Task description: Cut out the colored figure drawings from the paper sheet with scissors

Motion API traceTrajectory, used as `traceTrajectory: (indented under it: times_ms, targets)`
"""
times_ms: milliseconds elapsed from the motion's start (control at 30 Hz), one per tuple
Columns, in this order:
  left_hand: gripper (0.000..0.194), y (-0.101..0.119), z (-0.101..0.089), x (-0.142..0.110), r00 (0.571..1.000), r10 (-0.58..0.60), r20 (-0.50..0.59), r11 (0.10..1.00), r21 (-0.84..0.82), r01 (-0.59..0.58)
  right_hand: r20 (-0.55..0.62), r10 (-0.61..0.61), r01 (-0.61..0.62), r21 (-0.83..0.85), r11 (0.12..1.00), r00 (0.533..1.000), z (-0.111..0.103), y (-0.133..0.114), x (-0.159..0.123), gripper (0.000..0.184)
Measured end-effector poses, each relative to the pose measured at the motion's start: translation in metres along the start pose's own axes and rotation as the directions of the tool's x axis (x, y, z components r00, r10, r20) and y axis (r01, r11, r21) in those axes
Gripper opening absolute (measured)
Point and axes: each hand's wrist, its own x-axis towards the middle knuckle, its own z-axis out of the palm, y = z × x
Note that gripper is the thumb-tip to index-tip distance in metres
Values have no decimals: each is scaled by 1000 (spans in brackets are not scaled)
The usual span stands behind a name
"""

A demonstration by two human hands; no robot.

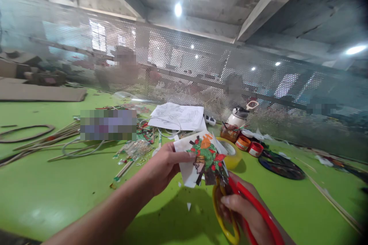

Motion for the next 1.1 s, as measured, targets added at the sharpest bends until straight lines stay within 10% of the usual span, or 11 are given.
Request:
traceTrajectory:
  times_ms: [1100]
  targets:
    - [21,3,-2,3,996,44,-79,998,-50,-48,-174,110,-125,-75,989,979,19,-19,-7,14]
